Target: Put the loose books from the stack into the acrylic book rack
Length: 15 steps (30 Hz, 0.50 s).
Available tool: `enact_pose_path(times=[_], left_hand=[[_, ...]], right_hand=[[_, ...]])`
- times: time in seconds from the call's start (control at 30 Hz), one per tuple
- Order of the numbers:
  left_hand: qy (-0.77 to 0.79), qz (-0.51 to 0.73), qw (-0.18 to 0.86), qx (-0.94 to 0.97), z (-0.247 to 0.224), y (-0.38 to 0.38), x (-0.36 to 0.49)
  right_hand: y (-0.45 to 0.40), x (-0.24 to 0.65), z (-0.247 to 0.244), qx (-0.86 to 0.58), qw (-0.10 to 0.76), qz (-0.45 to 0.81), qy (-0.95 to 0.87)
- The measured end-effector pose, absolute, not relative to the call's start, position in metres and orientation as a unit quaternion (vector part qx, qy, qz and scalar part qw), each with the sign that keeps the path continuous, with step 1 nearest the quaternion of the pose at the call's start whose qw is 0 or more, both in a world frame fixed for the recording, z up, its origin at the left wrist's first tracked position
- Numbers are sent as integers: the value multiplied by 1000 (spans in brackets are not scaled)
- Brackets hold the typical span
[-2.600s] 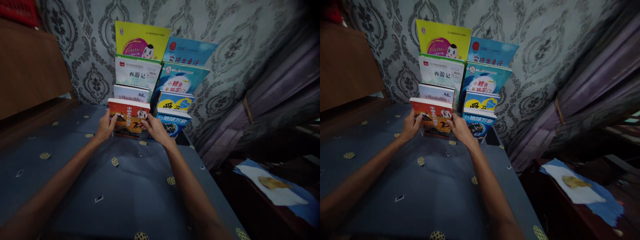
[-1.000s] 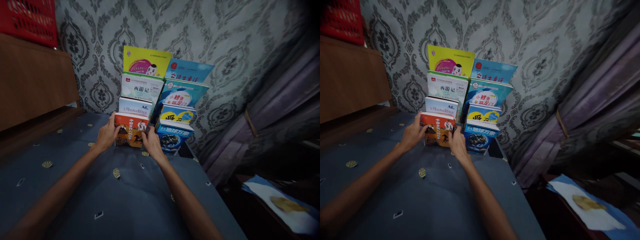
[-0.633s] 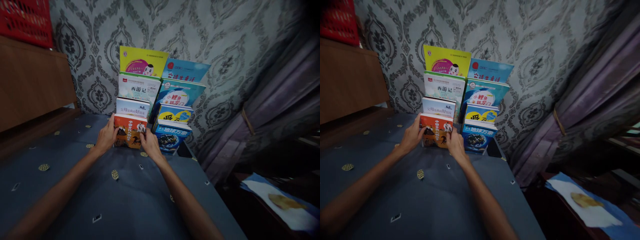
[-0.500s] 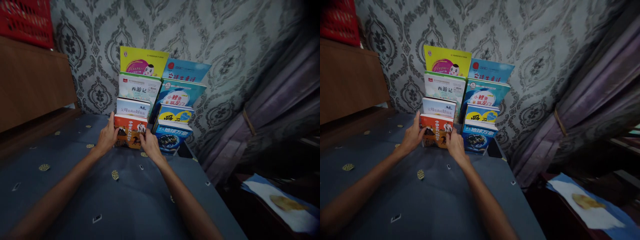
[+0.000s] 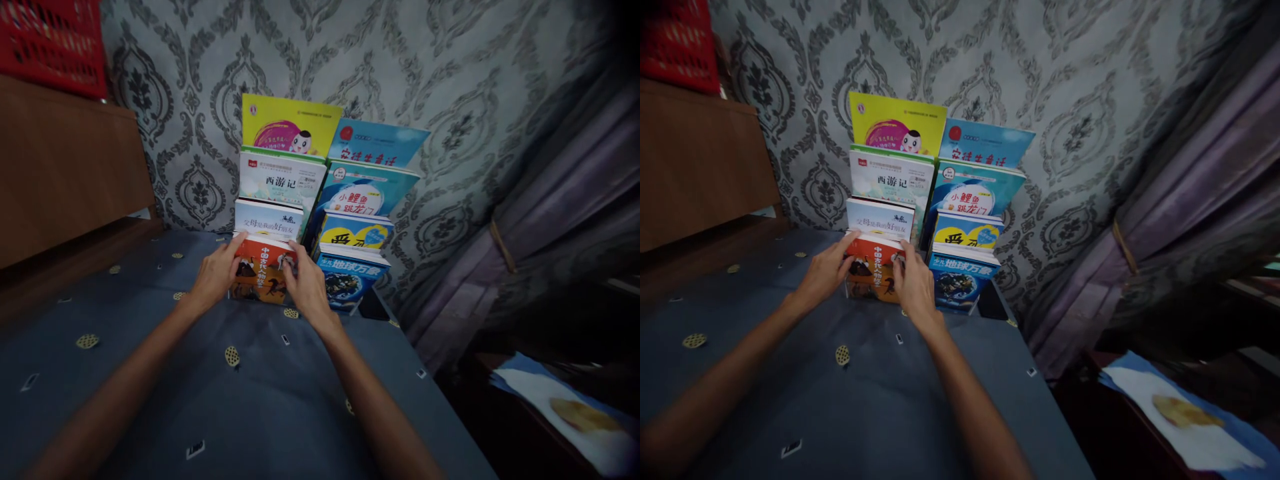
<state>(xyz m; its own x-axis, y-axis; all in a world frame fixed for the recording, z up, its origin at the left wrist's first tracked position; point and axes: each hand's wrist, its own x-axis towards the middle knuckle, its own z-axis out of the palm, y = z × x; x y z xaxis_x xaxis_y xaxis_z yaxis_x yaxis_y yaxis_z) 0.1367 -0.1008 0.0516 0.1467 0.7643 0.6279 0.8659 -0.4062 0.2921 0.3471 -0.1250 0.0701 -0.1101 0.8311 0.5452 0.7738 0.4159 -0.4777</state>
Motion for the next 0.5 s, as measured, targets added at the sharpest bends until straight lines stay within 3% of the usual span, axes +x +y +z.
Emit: enact_pose_path(times=[0.3,0.5], left_hand=[[-532,-398,76,-743,46,-101,139],[-550,-451,20,-702,30,-92,135]], right_hand=[[-124,345,66,-547,390,44,-740],[-122,343,55,-598,355,52,-716]])
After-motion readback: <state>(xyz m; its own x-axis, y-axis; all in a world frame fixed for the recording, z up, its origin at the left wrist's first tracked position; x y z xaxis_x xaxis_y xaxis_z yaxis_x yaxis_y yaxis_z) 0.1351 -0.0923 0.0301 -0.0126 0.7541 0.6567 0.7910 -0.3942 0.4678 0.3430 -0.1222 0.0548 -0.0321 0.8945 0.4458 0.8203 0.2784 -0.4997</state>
